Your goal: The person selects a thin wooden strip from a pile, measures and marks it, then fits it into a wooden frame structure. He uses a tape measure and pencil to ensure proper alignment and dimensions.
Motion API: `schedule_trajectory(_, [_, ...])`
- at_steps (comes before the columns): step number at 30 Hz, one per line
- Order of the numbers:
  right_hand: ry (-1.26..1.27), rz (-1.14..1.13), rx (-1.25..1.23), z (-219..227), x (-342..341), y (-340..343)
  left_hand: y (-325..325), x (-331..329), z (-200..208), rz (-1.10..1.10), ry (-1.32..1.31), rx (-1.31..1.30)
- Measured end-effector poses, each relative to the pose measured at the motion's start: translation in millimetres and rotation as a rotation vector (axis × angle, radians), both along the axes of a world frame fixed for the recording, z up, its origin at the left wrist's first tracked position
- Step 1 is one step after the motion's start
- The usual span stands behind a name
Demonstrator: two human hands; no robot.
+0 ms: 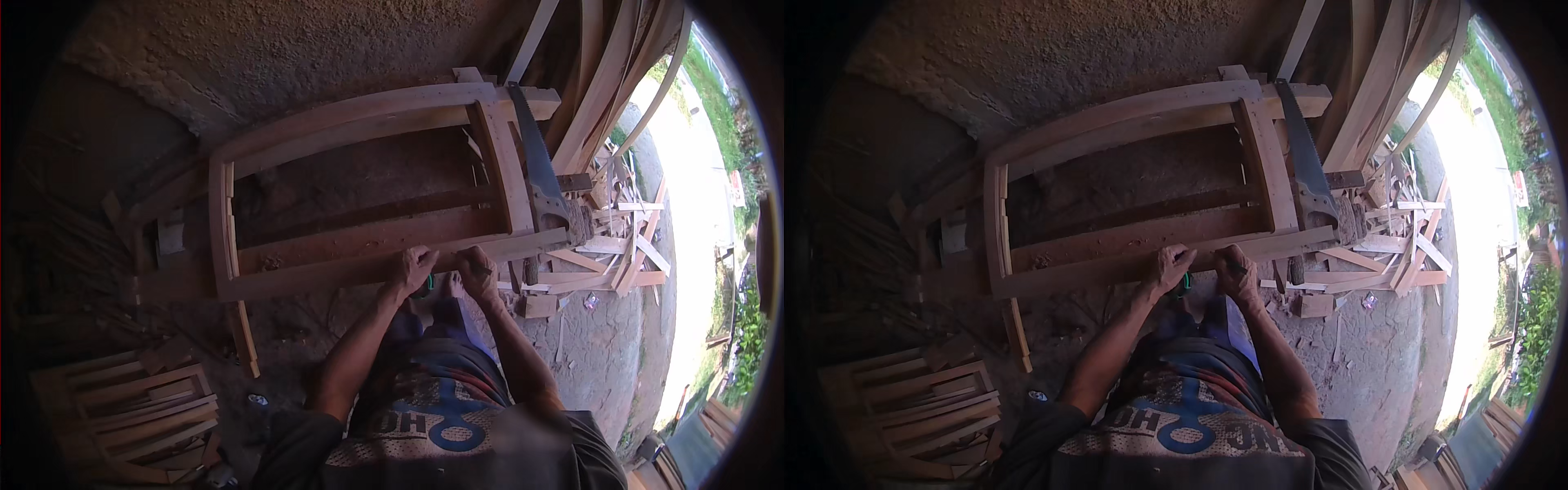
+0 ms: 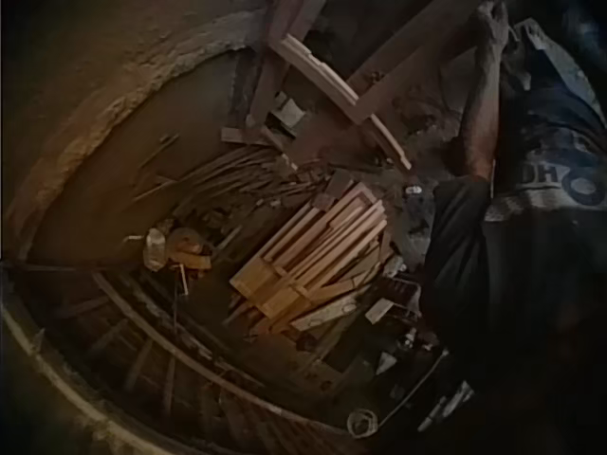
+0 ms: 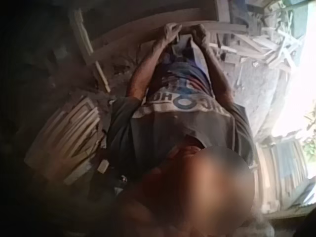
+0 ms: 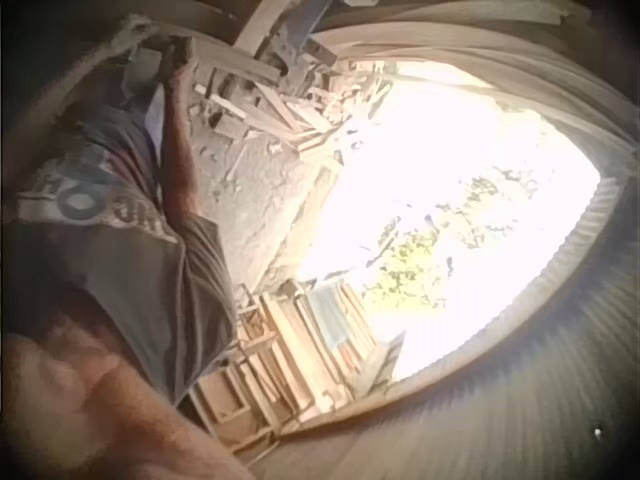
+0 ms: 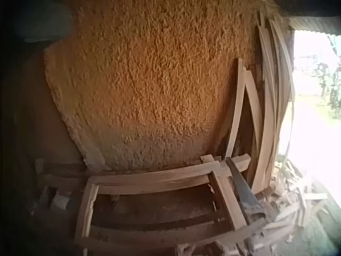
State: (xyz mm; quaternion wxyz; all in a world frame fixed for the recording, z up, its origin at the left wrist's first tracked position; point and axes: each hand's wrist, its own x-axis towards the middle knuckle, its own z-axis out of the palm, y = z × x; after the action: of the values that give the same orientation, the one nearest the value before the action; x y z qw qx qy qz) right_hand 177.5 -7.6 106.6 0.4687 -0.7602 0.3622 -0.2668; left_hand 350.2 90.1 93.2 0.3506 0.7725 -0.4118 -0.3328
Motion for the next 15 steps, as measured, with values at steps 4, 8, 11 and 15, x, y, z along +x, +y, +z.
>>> schedule_trajectory(4, [-0.015, 0.005, 0.002, 0, -1, 0, 2, -1, 4, 0.007, 0.056, -0.082])
schedule_trajectory(8, [0.033, -0.035, 0.004, -5, 1, 1, 0, 0, 9, -0.003, 0.085, -0.075])
schedule_trajectory(11, [0.052, 0.013, -0.008, 0, 1, 1, 1, 1, -1, -0.007, 0.041, -0.084])
schedule_trajectory(15, [0.126, 0.032, -0.012, -4, -3, -3, 0, 0, 1, -0.010, 0.008, -0.086])
